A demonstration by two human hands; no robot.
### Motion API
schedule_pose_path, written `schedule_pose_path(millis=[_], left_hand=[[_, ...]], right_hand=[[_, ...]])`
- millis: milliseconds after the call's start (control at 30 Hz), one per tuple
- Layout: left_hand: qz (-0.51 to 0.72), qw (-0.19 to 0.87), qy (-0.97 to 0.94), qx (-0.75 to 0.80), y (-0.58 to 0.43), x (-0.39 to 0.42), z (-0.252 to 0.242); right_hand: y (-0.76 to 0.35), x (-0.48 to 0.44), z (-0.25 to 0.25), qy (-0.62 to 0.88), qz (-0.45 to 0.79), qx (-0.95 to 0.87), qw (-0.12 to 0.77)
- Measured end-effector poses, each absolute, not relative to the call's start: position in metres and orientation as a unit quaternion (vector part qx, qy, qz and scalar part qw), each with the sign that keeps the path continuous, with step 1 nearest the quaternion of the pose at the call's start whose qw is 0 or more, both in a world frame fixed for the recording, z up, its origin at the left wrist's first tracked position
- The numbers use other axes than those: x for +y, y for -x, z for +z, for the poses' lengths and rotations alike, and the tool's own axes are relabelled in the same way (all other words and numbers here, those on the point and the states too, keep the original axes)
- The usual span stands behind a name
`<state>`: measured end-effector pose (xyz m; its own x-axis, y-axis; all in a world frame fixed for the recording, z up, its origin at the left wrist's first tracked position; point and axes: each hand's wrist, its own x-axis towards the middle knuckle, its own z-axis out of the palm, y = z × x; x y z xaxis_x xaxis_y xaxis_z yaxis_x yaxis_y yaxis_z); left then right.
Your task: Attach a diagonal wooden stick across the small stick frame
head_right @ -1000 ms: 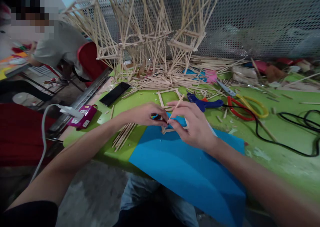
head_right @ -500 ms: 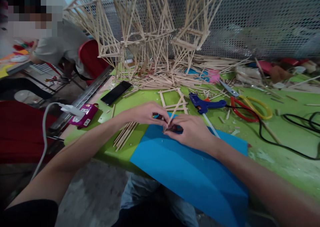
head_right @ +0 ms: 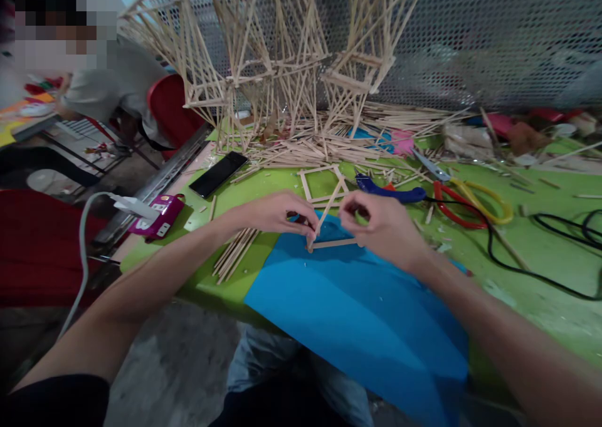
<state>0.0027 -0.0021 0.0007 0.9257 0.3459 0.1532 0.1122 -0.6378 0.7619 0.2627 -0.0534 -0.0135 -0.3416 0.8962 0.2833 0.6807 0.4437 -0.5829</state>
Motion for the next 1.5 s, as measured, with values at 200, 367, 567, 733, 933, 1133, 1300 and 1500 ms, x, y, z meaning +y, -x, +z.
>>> schedule_pose_path(millis=[200, 367, 567, 733, 933, 1133, 1300, 1500], left_hand=[[0.146, 0.41, -0.892, 0.123, -0.003, -0.002, 0.002], [0.151, 0.405, -0.896, 0.105, -0.003, -0.002, 0.0], [0.149, 0.391, -0.902, 0.11, -0.002, -0.001, -0.002], [0.139, 0.406, -0.894, 0.128, -0.003, -0.001, -0.002], [0.129, 0.414, -0.895, 0.108, -0.005, 0.002, -0.008], [0.128, 0.417, -0.891, 0.127, -0.005, 0.002, -0.009], [0.196, 0.37, -0.894, 0.161, -0.003, -0.006, 0.002], [0.266, 0.309, -0.898, 0.165, -0.004, -0.014, 0.006]], right_hand=[[-0.316, -0.015, 0.004, 0.582, 0.008, -0.667, 0.465], [-0.36, 0.011, 0.011, 0.548, -0.096, -0.575, 0.599], [-0.346, 0.005, 0.004, 0.483, -0.061, -0.639, 0.595], [-0.291, -0.036, 0.003, 0.412, 0.123, -0.765, 0.478], [-0.258, -0.065, 0.003, 0.406, 0.203, -0.805, 0.383], [-0.257, -0.064, 0.003, 0.397, 0.206, -0.812, 0.376], [-0.259, -0.063, 0.004, 0.415, 0.2, -0.807, 0.37], [-0.255, -0.066, 0.005, 0.412, 0.2, -0.812, 0.363]])
